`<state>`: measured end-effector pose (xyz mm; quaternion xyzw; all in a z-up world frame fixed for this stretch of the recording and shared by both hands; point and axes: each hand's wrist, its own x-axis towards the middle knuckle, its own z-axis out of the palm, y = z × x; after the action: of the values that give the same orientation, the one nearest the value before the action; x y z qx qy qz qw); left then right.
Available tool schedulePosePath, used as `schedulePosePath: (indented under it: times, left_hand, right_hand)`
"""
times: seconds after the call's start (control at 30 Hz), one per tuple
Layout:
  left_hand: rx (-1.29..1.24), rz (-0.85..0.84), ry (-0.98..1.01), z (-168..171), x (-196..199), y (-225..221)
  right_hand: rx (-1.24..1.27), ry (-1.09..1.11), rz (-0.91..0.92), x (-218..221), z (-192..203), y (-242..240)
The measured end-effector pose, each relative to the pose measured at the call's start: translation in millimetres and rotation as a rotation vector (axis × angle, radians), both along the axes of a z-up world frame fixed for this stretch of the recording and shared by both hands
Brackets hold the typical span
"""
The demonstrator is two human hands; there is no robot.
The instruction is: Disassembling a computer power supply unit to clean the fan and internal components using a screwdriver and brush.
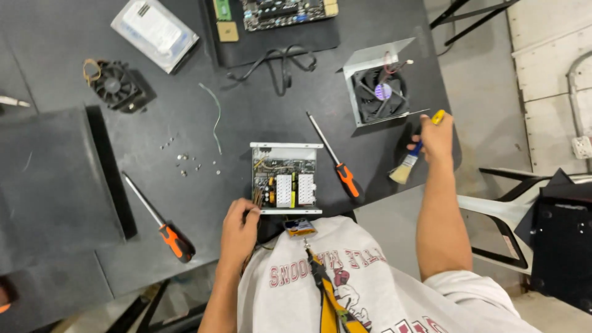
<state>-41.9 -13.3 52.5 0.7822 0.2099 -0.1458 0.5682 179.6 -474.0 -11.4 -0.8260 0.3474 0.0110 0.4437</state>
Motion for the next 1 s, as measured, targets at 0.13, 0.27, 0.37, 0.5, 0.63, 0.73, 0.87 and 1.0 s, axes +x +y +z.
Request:
schedulePosePath:
  times: [0.13,0.27,0.37,0.5,0.63,0.73,0.87,1.0]
  left_hand:
    - [0.016,0.025,-0.006,3,-4,-4]
    - [0.028,0.057,-0.01,7,-6,-8]
    - [0.019,0.076,-0.005,5,-7,-9]
    - [0.004,0.108,-0.005,-3,-12,-8]
    - [-0.024,0.199,0.027,10,-11,-17]
    - [-0.008,0.201,0.004,12,-12,-16]
    - [-0.012,0.218,0.032,6,-9,-8]
    - [-0.048,0.318,-0.237,26,6,-4]
  right_hand:
    - [-0.41,-0.008,0.149,11,-45,-50]
    - [-0.665,-0.596,0.508,-3,41,39]
    - [-0.83,-0.575,0.838,-11,27,68]
    - [-0.957,-0.443,0.953,4,-3,62]
    - [-0.841,-0.511,0.979,32,55,61]
    - [-0.355,-0.693,0.879,38,119,56]
    - [-0.018,-0.703,0.755,17,182,39]
    - [0.758,-0.632,0.601,-30,245,77]
